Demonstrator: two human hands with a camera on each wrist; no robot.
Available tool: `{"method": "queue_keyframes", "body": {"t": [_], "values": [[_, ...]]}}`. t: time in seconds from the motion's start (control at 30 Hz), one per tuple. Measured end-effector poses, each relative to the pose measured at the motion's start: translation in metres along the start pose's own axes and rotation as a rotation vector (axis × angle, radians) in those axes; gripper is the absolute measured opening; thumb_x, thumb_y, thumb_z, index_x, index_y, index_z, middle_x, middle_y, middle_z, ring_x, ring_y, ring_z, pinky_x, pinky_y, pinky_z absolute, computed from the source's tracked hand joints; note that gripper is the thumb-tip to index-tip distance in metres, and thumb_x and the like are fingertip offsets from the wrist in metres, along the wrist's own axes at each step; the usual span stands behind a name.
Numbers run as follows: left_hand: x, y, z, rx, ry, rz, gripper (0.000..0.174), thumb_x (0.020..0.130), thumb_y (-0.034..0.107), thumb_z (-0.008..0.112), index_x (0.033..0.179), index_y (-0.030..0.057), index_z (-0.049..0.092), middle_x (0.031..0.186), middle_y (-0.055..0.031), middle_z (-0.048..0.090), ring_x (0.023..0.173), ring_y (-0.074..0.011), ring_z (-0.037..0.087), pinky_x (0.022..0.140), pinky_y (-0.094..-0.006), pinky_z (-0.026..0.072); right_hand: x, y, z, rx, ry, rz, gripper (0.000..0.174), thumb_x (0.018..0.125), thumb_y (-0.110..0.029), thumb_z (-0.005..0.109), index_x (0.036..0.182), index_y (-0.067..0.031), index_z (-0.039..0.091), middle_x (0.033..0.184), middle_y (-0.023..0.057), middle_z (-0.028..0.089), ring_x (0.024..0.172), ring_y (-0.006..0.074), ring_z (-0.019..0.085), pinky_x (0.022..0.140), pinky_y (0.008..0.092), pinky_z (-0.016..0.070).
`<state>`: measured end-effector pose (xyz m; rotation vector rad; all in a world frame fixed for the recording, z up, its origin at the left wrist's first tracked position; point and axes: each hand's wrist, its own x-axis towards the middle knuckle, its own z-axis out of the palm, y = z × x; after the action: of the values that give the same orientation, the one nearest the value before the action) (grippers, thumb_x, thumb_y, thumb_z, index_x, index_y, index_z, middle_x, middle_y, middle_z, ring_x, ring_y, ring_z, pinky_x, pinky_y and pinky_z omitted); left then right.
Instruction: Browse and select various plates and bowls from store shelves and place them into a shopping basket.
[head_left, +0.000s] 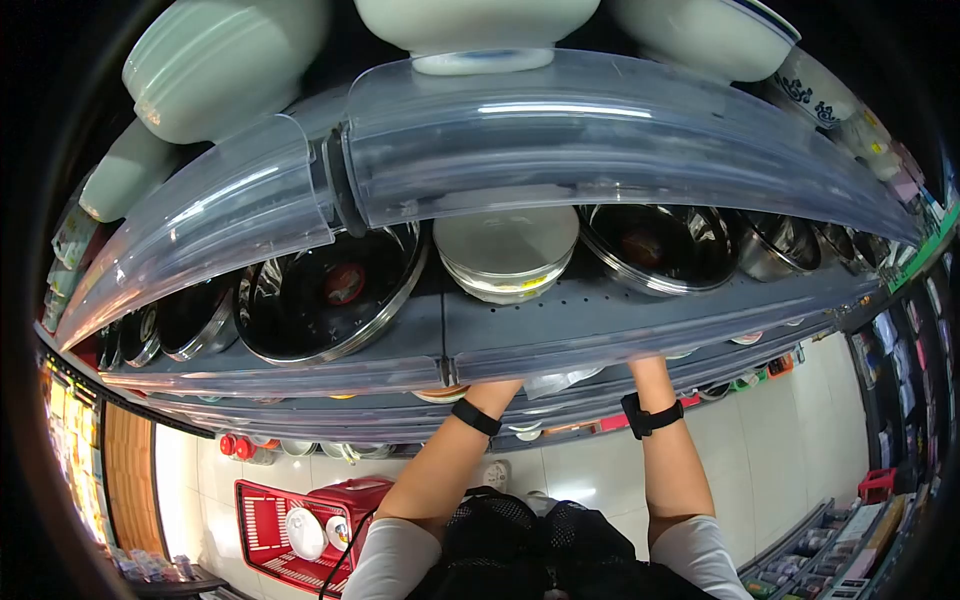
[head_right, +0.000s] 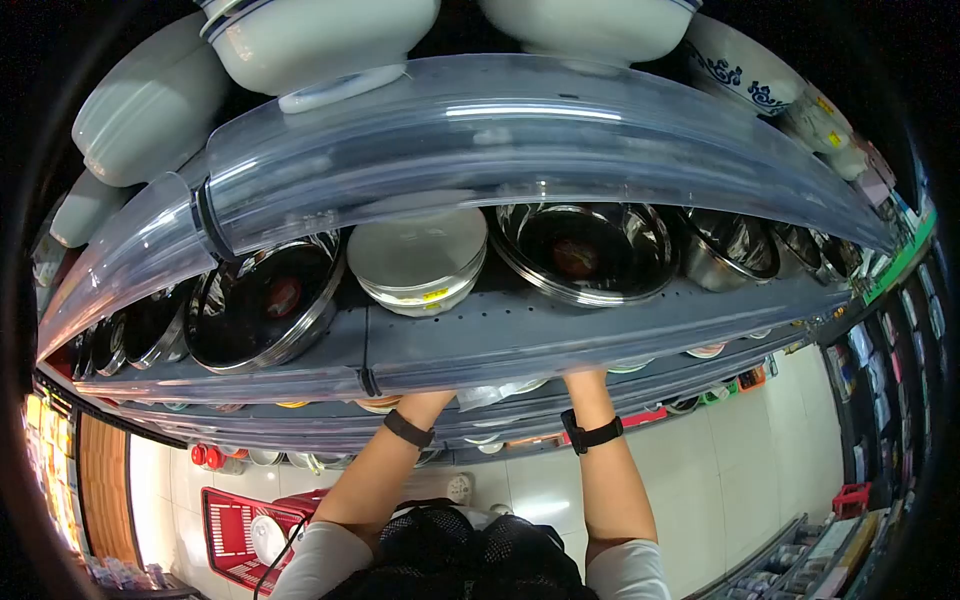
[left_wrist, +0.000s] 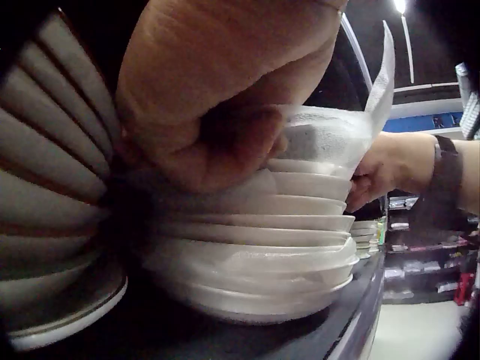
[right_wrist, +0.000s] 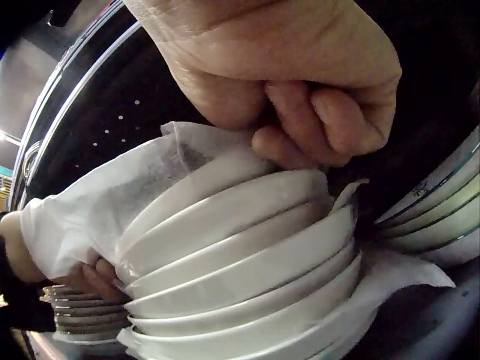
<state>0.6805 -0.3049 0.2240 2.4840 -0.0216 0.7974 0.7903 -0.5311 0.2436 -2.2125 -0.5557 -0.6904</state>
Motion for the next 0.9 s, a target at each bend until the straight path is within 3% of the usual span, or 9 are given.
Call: {"method": "queue_keyframes", "body": {"t": [0.3,0.4,0.47,0.5,0.53,0.57,0.67,0.73,0.9], "values": [[0.000,0.012,-0.005,-0.061,-0.058,0.011,0.029,0.087,0.018,0.062,0.110,0.0006,0.061,0.111,-0.0189,0.062,0.105,-0.0354,0.057,0.092,-0.0433,0.0442,-0.013,0.018,0.004,-0.363,0.220,-0.394,0.025,0.085,-0.015,0.060,0.104,0.0001,0.064,0.092,0.0186,0.066,0.065,0.0324,0.063,0.062,0.0428,0.0506],[-0.014,0.020,-0.022,-0.092,-0.119,0.000,0.025,0.087,0.013,0.062,0.108,-0.0019,0.061,0.108,-0.0179,0.063,0.101,-0.0335,0.059,0.088,-0.0420,0.0468,-0.029,0.030,0.004,-0.379,0.106,-0.304,0.025,0.083,-0.014,0.059,0.102,-0.0001,0.067,0.091,0.0192,0.068,0.072,0.0413,0.063,0.073,0.0495,0.0497],[-0.027,0.025,-0.032,-0.116,-0.166,-0.027,0.023,0.088,0.011,0.062,0.107,-0.0029,0.061,0.106,-0.0166,0.063,0.097,-0.0312,0.062,0.084,-0.0403,0.0498,-0.037,0.030,-0.010,-0.419,-0.179,-0.432,0.023,0.088,-0.013,0.058,0.107,-0.0015,0.065,0.077,0.0129,0.067,0.062,0.0296,0.063,0.062,0.0405,0.0509],[-0.034,0.025,-0.036,-0.385,-0.251,-0.295,0.024,0.089,0.008,0.061,0.110,-0.0027,0.059,0.107,-0.0148,0.062,0.092,-0.0272,0.064,0.077,-0.0367,0.0518,-0.045,0.026,-0.015,-0.418,-0.179,-0.437,0.023,0.088,-0.013,0.058,0.107,-0.0015,0.065,0.077,0.0129,0.067,0.062,0.0296,0.063,0.062,0.0405,0.0509],[-0.042,0.026,-0.040,-0.656,-0.330,-0.565,0.026,0.089,0.005,0.061,0.114,-0.0025,0.057,0.108,-0.0130,0.061,0.086,-0.0232,0.065,0.070,-0.0332,0.0538,-0.043,-0.015,-0.036,0.062,-0.244,0.046,0.025,0.090,-0.012,0.058,0.112,-0.0019,0.062,0.072,0.0098,0.065,0.057,0.0224,0.060,0.057,0.0345,0.0486],[-0.051,0.029,-0.047,-0.655,-0.323,-0.567,0.026,0.089,0.005,0.061,0.114,-0.0025,0.057,0.108,-0.0130,0.061,0.086,-0.0232,0.065,0.070,-0.0332,0.0538,-0.044,-0.044,-0.052,0.541,-0.294,0.532,0.028,0.092,-0.011,0.058,0.118,-0.0023,0.059,0.068,0.0066,0.063,0.053,0.0151,0.057,0.051,0.0285,0.0463],[-0.079,0.047,-0.079,-0.770,-0.111,-0.577,0.034,0.091,0.001,0.057,0.124,-0.0009,0.052,0.112,-0.0102,0.058,0.079,-0.0167,0.066,0.063,-0.0264,0.0538,-0.065,-0.064,-0.073,0.720,-0.292,0.526,0.035,0.095,-0.011,0.056,0.129,-0.0025,0.050,0.066,0.0036,0.060,0.049,0.0056,0.049,0.045,0.0207,0.0392],[-0.099,0.051,-0.106,-0.743,-0.075,-0.478,0.041,0.093,-0.001,0.054,0.133,-0.0006,0.044,0.135,-0.0140,0.035,0.083,-0.0191,0.067,0.066,-0.0248,0.0553,-0.080,-0.068,-0.085,0.724,-0.323,0.502,0.037,0.095,-0.010,0.056,0.131,-0.0028,0.049,0.066,0.0037,0.060,0.050,0.0063,0.050,0.046,0.0215,0.0397],[-0.179,0.032,-0.128,-0.800,0.079,-0.692,0.041,0.094,0.000,0.053,0.134,0.0013,0.043,0.131,-0.0125,0.046,0.083,-0.0181,0.067,0.066,-0.0266,0.0550,-0.115,-0.069,-0.088,0.790,-0.496,0.519,0.037,0.095,-0.006,0.053,0.131,-0.0024,0.049,0.066,0.0050,0.060,0.050,0.0065,0.050,0.046,0.0210,0.0396]]}}
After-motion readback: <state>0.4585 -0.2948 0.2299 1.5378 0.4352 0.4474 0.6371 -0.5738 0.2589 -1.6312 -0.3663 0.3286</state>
